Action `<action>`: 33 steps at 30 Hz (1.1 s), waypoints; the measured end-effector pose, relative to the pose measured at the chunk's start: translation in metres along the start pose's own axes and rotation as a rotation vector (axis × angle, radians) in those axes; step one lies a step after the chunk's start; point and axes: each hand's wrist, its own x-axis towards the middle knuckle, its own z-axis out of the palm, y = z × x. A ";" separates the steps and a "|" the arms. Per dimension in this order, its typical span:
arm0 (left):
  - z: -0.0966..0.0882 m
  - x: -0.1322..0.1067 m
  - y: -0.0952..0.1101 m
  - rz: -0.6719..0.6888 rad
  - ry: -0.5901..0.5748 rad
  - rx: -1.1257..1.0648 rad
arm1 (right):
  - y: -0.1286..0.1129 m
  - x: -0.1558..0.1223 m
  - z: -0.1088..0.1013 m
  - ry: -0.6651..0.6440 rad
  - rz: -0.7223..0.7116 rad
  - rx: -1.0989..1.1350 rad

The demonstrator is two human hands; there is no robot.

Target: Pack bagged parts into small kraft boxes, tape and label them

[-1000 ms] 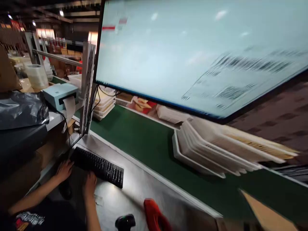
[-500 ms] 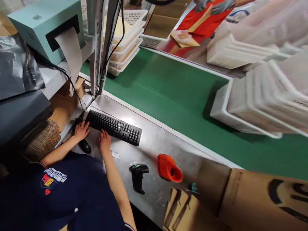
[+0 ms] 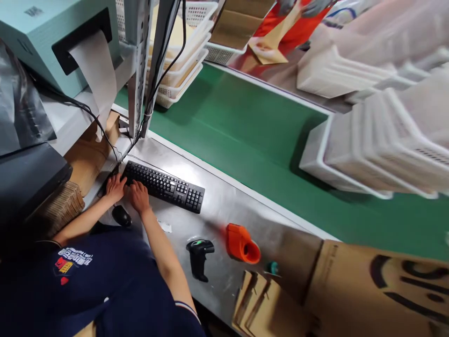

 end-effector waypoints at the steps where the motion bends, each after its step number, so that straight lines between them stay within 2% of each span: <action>1: -0.001 0.001 0.000 -0.001 -0.005 -0.002 | -0.002 0.007 0.000 0.004 -0.007 0.004; 5: -0.004 0.003 -0.001 -0.007 -0.016 -0.007 | -0.007 0.034 0.002 -0.002 0.005 0.031; 8: -0.004 0.001 -0.003 -0.001 -0.021 -0.014 | -0.006 0.036 0.003 -0.010 0.036 0.069; 10: -0.003 -0.001 -0.004 0.002 -0.014 -0.020 | -0.001 0.023 0.004 0.041 0.064 0.099; 13: -0.001 -0.003 -0.004 0.012 0.016 -0.020 | 0.012 -0.017 0.008 0.155 0.150 0.130; 16: 0.001 -0.002 -0.006 0.020 0.030 -0.012 | 0.029 -0.062 0.013 0.264 0.325 0.138; 18: 0.002 0.000 -0.006 0.014 0.025 -0.006 | 0.042 -0.081 0.013 0.318 0.428 0.141; 20: 0.002 0.003 -0.007 0.008 0.012 0.003 | 0.055 -0.087 0.009 0.350 0.485 0.148; 23: 0.000 0.005 -0.005 0.017 0.012 0.018 | 0.072 -0.077 -0.003 0.375 0.536 0.149; 27: -0.002 -0.007 -0.001 0.006 0.043 0.021 | 0.082 -0.069 -0.020 0.468 0.548 0.116; 29: 0.009 -0.011 0.001 -0.007 0.052 0.026 | 0.093 -0.071 -0.016 0.545 0.503 0.078; 33: 0.051 0.011 0.005 -0.018 0.120 0.013 | 0.149 -0.057 0.010 0.675 0.437 -0.002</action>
